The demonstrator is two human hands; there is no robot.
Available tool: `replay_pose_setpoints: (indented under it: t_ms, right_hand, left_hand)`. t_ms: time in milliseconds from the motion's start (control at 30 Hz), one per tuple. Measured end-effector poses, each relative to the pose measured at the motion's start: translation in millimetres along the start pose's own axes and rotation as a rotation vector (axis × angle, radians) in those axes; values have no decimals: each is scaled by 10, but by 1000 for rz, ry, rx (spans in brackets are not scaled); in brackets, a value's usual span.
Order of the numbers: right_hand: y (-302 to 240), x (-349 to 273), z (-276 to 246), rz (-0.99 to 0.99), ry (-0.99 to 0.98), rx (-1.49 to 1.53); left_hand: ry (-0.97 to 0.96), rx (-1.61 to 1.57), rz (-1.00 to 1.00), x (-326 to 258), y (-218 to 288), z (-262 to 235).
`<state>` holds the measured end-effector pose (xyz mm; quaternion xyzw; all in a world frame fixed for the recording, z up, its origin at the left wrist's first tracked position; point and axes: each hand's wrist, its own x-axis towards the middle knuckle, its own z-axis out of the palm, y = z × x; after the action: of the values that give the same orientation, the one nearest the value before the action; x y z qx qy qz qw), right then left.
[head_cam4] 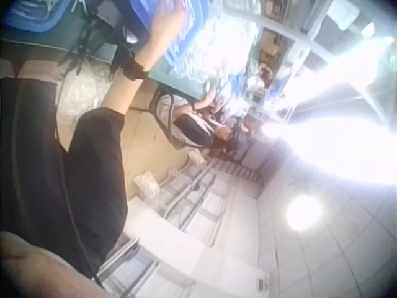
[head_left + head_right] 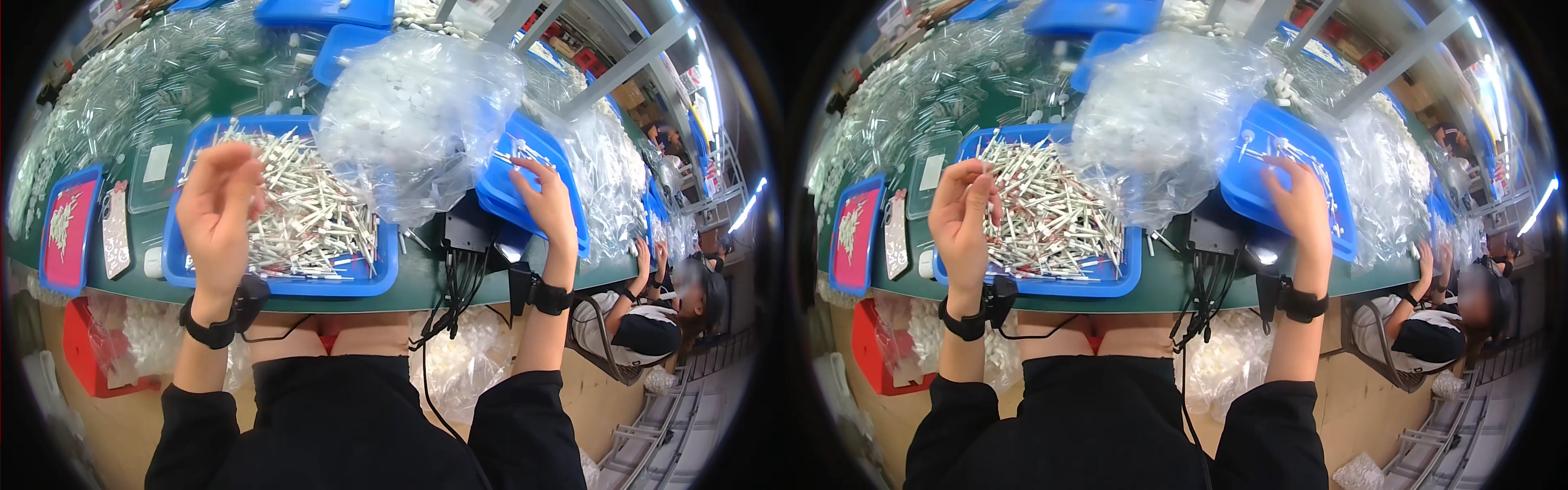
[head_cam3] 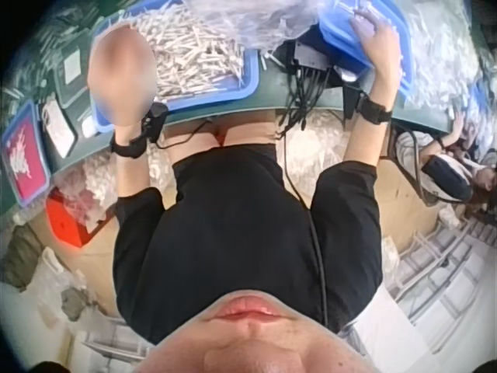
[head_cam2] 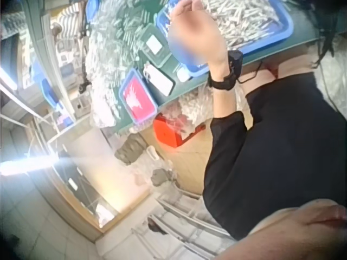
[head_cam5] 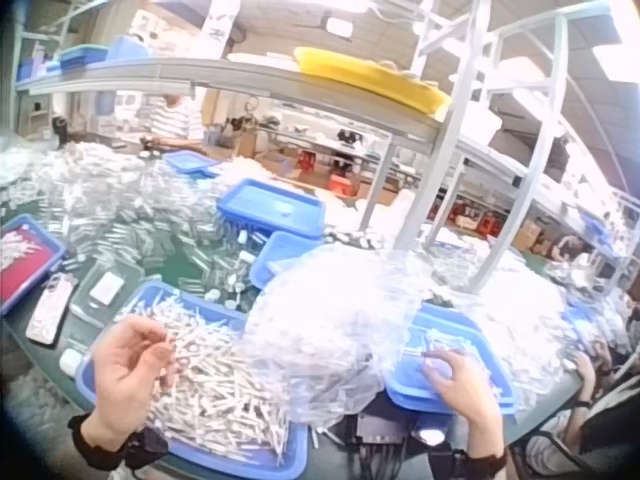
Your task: The person repeatedly picks small white cylindrical components from a blue tray and inserts them into small white plastic caps retrieved from a plastic bag. The person handles the items one at a time, performing the same insertion action continuously throughout the clip.
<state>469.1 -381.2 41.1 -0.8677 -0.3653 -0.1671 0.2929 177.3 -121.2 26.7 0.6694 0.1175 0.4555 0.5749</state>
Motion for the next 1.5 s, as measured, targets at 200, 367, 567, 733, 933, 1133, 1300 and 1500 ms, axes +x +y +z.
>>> replay_pose_setpoints:
  t_ms: [200, 367, 567, 733, 933, 1133, 1300, 1500]
  right_hand:
    - [-1332, 23, -129, -171, 89, 232]
    - [-1268, 481, 883, -199, -362, -255]
    - [-1016, 658, 1479, -162, -245, -368]
    - [-891, 653, 1447, -236, -182, -384]
    - [-1621, 199, 548, -205, -125, 297]
    - [-1851, -519, 184, -56, -431, 1190]
    - [-1739, -709, 234, 61, -478, 1345]
    - [-1708, -850, 351, 226, -829, 1749]
  left_hand:
    - [-2, -365, -360, -20, -51, -22]
    - [-29, -313, -339, -68, -51, 131]
    - [-74, -411, -405, -245, -22, 154]
    - [-175, -617, -568, -292, 60, 161]
    - [-291, -638, -643, -331, 164, 129]
    - [-328, -523, -525, -424, 236, 189]
    - [-199, -435, -341, -404, 245, 287]
    - [-25, -263, -284, -413, 250, 302]
